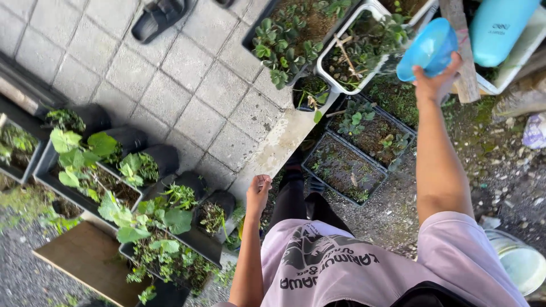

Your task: Watering plants in containers using a small bowl to scoop water from a bucket

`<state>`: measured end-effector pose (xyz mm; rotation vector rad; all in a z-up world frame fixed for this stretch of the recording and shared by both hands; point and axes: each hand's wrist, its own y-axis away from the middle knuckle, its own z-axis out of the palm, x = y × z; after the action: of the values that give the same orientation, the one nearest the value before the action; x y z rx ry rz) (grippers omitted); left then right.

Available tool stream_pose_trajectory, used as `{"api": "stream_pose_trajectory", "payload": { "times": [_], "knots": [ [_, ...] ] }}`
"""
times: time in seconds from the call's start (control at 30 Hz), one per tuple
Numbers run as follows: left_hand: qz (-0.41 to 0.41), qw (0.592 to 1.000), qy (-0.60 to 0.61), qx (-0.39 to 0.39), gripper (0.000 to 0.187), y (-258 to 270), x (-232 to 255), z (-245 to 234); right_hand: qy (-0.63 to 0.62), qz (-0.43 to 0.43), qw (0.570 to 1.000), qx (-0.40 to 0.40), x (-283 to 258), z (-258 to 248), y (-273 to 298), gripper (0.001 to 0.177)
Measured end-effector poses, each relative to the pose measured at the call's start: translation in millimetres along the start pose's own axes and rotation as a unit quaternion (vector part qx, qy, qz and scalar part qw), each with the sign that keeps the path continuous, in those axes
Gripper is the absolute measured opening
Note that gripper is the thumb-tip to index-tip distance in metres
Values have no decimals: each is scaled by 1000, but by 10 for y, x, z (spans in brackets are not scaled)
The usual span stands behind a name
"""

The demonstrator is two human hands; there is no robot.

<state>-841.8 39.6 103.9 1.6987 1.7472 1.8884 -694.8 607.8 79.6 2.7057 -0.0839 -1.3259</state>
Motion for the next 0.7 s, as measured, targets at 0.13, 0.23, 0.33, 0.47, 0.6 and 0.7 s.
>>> {"api": "stream_pose_trajectory", "payload": {
  "times": [0.13, 0.23, 0.33, 0.47, 0.6, 0.7],
  "knots": [
    [30, 999, -23, -9, 25, -105, 21, 58, -275, -45, 960, -2, 245, -304, 125, 81],
    [65, 997, -31, -25, 30, -151, 26, 112, -488, 142, 857, 81, 24, -887, 459, 67],
    [108, 992, -41, -54, 35, -203, -20, 203, -613, 328, 710, 112, 422, -1622, 952, 45],
    [182, 977, -66, -85, 19, -28, 46, 566, -675, 382, 614, 145, 1978, -2556, 2117, 39],
    [206, 954, -122, -179, 16, 291, -167, 1173, -662, 420, 568, 251, 3306, -3548, 4164, 43],
    [214, 933, -181, -225, 18, 1001, -186, 1820, -674, 446, 486, 332, 4548, -4012, 5656, 56]
  ]
}}
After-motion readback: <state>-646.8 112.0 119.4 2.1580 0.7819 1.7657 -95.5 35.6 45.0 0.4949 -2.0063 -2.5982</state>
